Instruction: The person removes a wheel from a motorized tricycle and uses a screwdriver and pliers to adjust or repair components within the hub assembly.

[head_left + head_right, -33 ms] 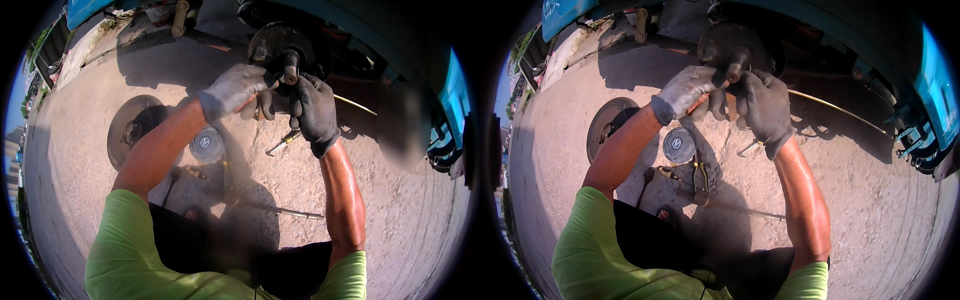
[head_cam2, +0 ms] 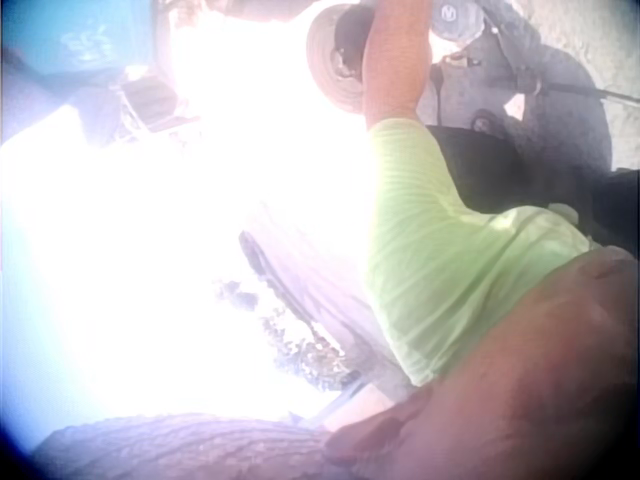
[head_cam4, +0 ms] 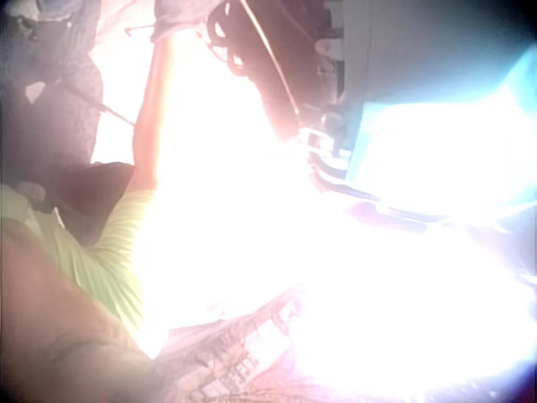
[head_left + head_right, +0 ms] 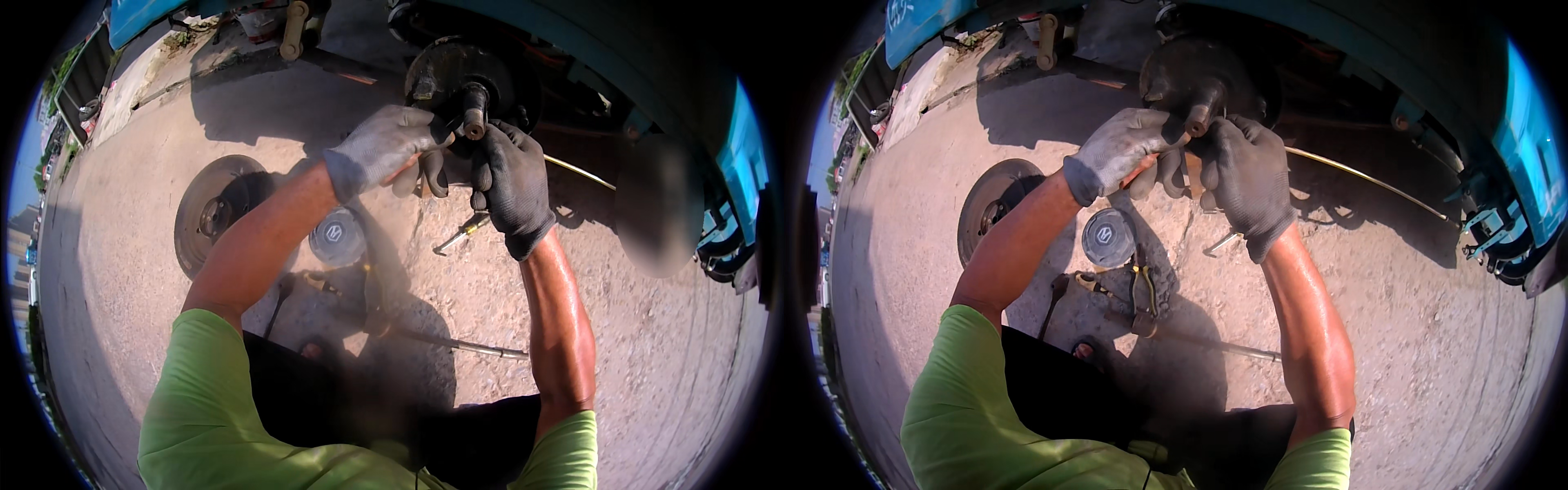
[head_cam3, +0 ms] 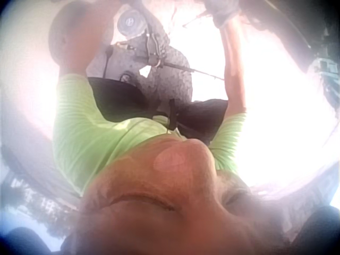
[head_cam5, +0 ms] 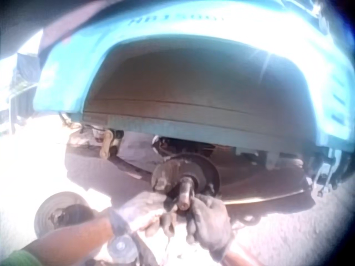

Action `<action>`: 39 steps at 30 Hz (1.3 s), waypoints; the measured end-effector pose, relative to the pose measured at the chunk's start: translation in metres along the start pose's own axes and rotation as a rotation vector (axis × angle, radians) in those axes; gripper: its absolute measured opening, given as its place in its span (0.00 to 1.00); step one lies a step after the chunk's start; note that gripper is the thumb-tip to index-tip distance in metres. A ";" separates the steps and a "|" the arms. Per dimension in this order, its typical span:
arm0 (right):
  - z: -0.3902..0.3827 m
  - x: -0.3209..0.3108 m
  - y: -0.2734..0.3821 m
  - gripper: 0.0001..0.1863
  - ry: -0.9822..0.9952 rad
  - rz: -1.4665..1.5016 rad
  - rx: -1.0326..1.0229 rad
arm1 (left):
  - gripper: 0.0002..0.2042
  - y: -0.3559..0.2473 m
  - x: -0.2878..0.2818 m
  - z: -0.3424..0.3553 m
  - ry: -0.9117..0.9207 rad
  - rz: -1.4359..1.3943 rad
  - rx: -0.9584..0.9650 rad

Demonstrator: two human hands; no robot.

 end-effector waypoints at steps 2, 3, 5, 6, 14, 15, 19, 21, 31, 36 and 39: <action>-0.003 0.001 -0.002 0.16 -0.008 0.129 0.166 | 0.14 -0.004 0.000 -0.002 0.017 -0.034 -0.182; -0.003 -0.001 -0.001 0.16 -0.008 0.093 0.135 | 0.14 -0.006 0.001 -0.003 0.035 -0.047 -0.204; -0.002 -0.005 0.002 0.16 -0.010 0.020 0.074 | 0.14 -0.007 0.003 -0.004 0.071 -0.072 -0.247; -0.002 -0.004 0.001 0.16 0.005 0.042 0.091 | 0.14 -0.007 0.000 -0.003 0.050 -0.015 -0.209; -0.006 0.005 0.006 0.16 0.000 0.270 0.165 | 0.09 -0.010 -0.005 0.002 0.100 0.783 0.422; -0.008 0.007 0.008 0.16 -0.005 0.358 0.240 | 0.09 -0.011 -0.004 0.001 0.086 0.832 0.485; -0.007 0.007 0.013 0.16 0.005 0.367 0.175 | 0.09 0.000 -0.008 0.000 0.034 0.829 0.524; -0.007 0.007 0.015 0.16 0.002 0.343 0.165 | 0.09 0.000 -0.008 0.001 0.044 0.800 0.497; -0.005 0.003 0.007 0.18 0.017 0.282 0.129 | 0.10 0.003 -0.008 0.007 0.035 0.279 -0.003; 0.000 -0.001 0.008 0.19 0.025 0.049 0.032 | 0.13 0.005 -0.014 0.003 0.049 0.819 0.567; -0.002 -0.003 0.004 0.20 0.077 0.113 0.122 | 0.13 0.015 -0.016 0.002 0.030 0.656 0.298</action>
Point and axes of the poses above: each hand's wrist, its own z-axis towards the middle knuckle, its own x-axis out of the palm, y = z × x, the point moved 6 cm from there along z, towards the middle knuckle, and after that the axes turned 7 degrees about y, right-handed, at the moved point
